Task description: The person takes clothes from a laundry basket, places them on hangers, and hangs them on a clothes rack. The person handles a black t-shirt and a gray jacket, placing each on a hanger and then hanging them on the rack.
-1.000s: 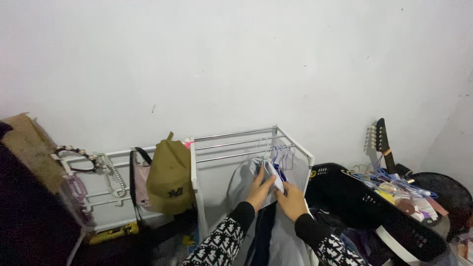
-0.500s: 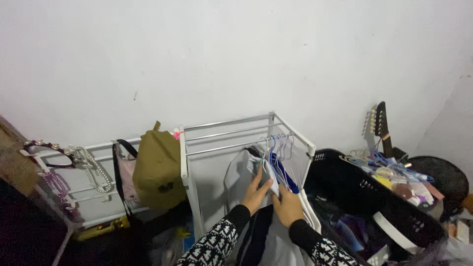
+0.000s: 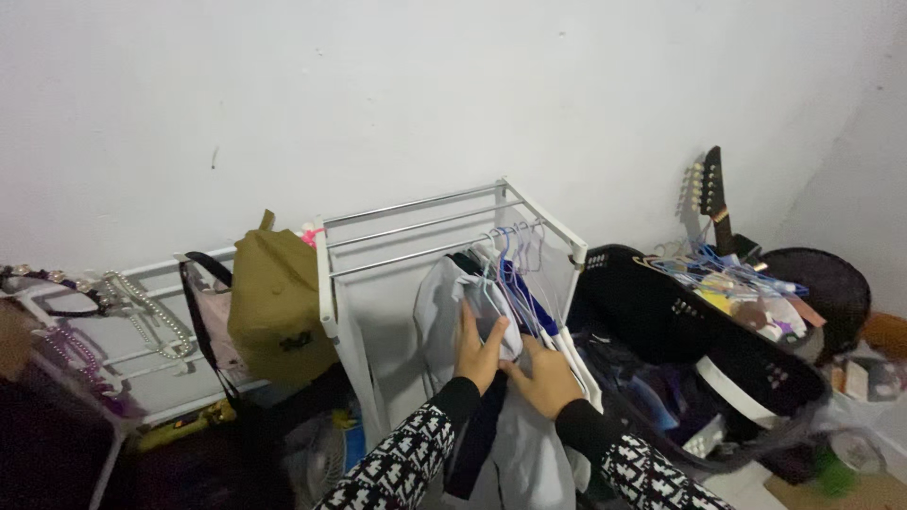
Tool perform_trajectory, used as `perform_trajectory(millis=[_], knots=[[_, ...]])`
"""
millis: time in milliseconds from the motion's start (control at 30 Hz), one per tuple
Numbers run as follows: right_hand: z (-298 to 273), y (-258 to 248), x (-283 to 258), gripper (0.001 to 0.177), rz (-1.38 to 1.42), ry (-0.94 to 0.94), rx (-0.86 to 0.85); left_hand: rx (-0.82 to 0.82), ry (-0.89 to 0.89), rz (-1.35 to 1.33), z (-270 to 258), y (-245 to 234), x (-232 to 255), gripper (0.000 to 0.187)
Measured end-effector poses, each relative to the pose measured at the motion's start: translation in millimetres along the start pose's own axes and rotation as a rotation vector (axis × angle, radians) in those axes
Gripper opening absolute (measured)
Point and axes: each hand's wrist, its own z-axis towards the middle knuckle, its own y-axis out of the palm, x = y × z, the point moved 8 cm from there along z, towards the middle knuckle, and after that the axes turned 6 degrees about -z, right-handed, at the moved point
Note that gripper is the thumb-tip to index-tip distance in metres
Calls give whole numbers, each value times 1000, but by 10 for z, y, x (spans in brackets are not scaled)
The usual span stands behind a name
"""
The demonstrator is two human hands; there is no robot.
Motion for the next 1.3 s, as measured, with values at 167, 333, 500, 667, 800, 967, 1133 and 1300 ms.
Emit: perform_trajectory(millis=[167, 333, 500, 667, 800, 967, 1133, 1300], knots=[[-154, 36, 357, 53, -25, 105, -197, 98, 140, 232, -142, 163, 308, 92], [-769, 605, 902, 41, -38, 23, -493, 57, 211, 264, -399, 398, 614, 105], [-1219, 595, 1279, 32, -58, 152, -622, 106, 121, 547, -694, 543, 827, 101], [-1005, -414, 1670, 20, 92, 259, -146, 55, 247, 754, -1009, 1039, 1346, 89], [-1073, -1113, 2336, 21, -63, 284, 35, -139, 409, 618, -1184, 1698, 1348, 53], [-1314, -1685, 3195, 25, -96, 379, 90, -332, 265, 529, -1336, 2303, 975, 20], [-1518, -1912, 3651, 25, -138, 513, 63, -555, 132, 599, -1344, 2678, 587, 16], [-1442, -1867, 3937, 23, -138, 558, 55, -622, 119, 616, -1083, 2972, 189, 18]])
